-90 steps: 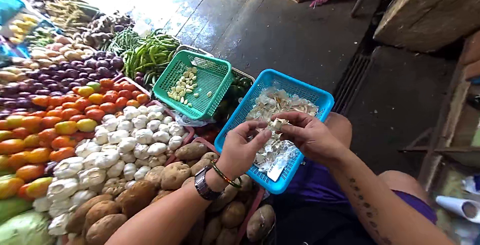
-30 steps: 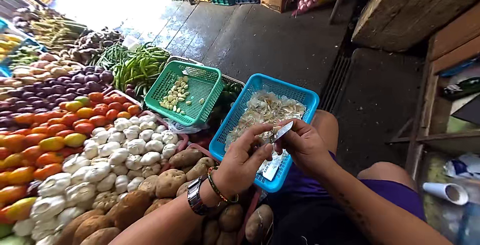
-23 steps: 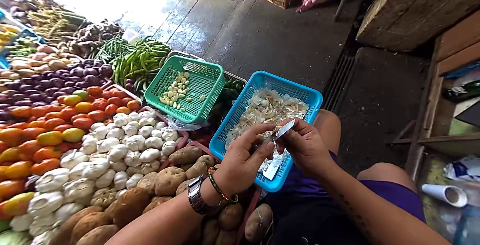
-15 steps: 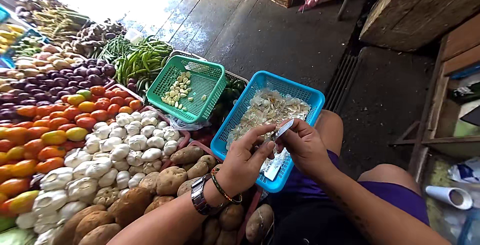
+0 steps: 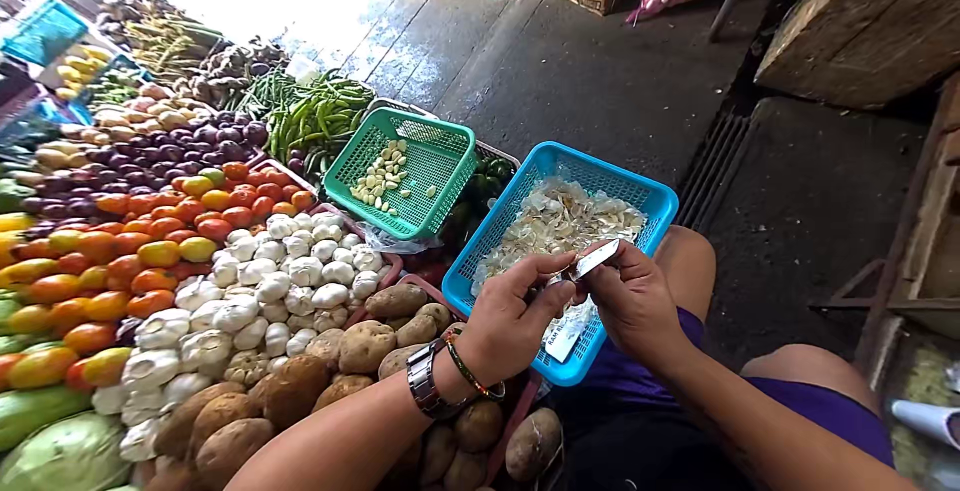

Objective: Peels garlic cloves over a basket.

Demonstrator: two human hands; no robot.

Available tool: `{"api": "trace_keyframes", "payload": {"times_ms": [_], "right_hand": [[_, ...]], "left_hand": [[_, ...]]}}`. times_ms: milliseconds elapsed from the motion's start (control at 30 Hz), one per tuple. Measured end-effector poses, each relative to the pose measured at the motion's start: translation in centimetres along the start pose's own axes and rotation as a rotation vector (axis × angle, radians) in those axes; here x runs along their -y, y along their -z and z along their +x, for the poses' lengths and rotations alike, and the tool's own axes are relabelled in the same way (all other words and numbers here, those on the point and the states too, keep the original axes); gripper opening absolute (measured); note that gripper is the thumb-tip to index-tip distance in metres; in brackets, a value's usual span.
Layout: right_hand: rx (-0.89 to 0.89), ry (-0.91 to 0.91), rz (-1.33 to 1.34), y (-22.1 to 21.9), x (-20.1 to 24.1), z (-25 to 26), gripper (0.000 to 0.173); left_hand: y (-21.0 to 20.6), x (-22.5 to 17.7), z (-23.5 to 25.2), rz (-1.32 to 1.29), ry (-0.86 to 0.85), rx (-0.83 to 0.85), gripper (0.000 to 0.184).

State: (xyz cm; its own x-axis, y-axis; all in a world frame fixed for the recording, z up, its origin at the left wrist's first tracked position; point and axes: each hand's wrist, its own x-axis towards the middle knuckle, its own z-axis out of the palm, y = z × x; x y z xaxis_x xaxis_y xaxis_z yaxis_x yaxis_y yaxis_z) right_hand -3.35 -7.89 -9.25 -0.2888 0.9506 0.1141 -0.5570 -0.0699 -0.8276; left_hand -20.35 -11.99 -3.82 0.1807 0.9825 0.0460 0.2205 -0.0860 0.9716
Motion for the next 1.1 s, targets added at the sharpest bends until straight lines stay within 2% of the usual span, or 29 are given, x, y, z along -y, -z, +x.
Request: {"api": "trace_keyframes", "payload": {"times_ms": [200,333,400,500,600,767,967,1100], "right_hand": [[0.025,0.050,-0.066,-0.1,-0.6,-0.1,0.003],[0.061,-0.024,-0.079,0.6,-0.2,0.2,0.004],[0.047,-0.094,-0.006,0.6,-0.3,0.4,0.011],[0.003,-0.171,0.071,0.5,-0.1,0.6,0.012],[-0.015,-0.138,-0.053,0.6,0.2,0.7,0.006],[-0.040,-0.134,-0.221,0.2,1.1,0.6,0.014],[-0.004,-0.211,-0.031,0.5,0.8,0.6,0.010],[-0.051,-0.339,0.036,0.5,1.0,0.8,0.017]], "left_hand": [[0.0,0.3,0.2,-0.041,0.025,-0.025,0.018],[0.4,0.3,0.6,-0.128,0.063,0.012,0.017],[0.4,0.2,0.6,-0.218,0.129,0.000,0.015],[0.5,-0.5,0.9,-0.443,0.333,0.006,0.014],[0.6,-0.6,1.1,-0.533,0.429,-0.002,0.014],[0.7,-0.7,1.1,-0.539,0.427,0.024,0.015],[1.8,-0.4,1.9,-0.495,0.471,-0.231,0.020],[1.4,-0.2,2.0,-0.368,0.544,-0.165,0.035]]}}
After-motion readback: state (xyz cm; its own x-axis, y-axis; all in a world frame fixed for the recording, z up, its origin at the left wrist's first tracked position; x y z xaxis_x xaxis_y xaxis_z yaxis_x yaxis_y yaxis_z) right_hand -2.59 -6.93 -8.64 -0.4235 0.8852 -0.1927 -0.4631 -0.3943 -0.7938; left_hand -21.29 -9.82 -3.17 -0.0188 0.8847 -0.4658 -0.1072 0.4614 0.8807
